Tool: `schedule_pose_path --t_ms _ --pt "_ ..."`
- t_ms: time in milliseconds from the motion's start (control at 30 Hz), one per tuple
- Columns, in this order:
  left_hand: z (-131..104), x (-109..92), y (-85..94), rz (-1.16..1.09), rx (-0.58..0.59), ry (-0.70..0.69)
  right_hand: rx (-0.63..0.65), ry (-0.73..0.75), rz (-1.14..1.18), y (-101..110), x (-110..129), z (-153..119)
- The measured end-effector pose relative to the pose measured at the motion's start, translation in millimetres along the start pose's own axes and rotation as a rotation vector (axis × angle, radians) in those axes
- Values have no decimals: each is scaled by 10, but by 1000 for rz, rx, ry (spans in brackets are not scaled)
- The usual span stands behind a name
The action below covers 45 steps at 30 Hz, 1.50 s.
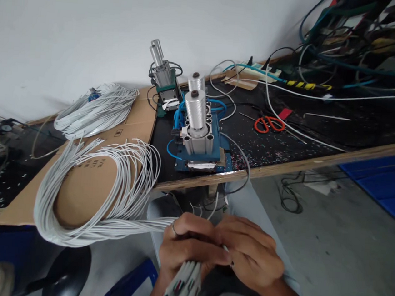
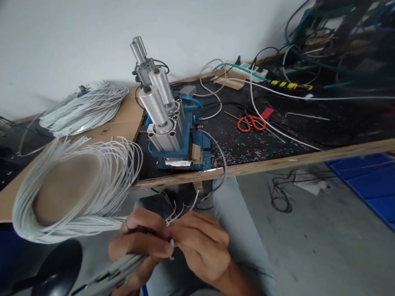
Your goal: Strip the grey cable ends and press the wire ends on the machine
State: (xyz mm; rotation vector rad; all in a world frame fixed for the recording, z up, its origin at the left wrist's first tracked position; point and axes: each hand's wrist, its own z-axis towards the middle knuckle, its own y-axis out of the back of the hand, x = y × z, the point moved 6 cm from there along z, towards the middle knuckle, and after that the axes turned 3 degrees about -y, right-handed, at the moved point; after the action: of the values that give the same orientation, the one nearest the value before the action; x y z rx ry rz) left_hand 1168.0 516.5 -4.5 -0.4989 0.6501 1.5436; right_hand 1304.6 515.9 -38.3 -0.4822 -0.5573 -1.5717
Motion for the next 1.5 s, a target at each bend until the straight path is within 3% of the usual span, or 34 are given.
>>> schedule_pose_path --t_ms 233,333,400,467,567,633,700,767,933,1067,1167,1333,1500 --pt "15 -13 -27 13 34 -25 4 -1 48 -21 27 46" --pt "-37 63 -42 19 85 76 2 -95 23 6 -19 -36" --pt "-122 197 -71 -24 114 237 -36 -328 7 74 -214 -202" --pt "-242 365 -116 -120 120 425 -68 -679 -5 172 -532 -497" --pt "-419 597 -204 -225 118 658 89 -1067 -47 271 -927 -950" --pt "-495 695 -254 -233 130 755 187 -1171 -104 353 -1024 -1076" --pt "-531 737 -289 -227 145 808 166 -1082 -208 454 -942 -944" --pt "-538 732 -314 -217 162 827 106 -882 -261 488 -722 -640" --pt "-539 665 -322 -210 140 826 177 -625 -75 229 -348 -97" --pt "-515 621 -220 -90 40 772 21 -624 22 129 -381 -145" --pt "-458 598 -213 -125 59 741 -115 -713 195 69 -438 -271" --pt "-468 608 -288 -356 132 735 -83 -744 221 -15 -411 -250" --pt "-629 635 -150 -156 -12 715 -164 -708 63 16 -348 -190"
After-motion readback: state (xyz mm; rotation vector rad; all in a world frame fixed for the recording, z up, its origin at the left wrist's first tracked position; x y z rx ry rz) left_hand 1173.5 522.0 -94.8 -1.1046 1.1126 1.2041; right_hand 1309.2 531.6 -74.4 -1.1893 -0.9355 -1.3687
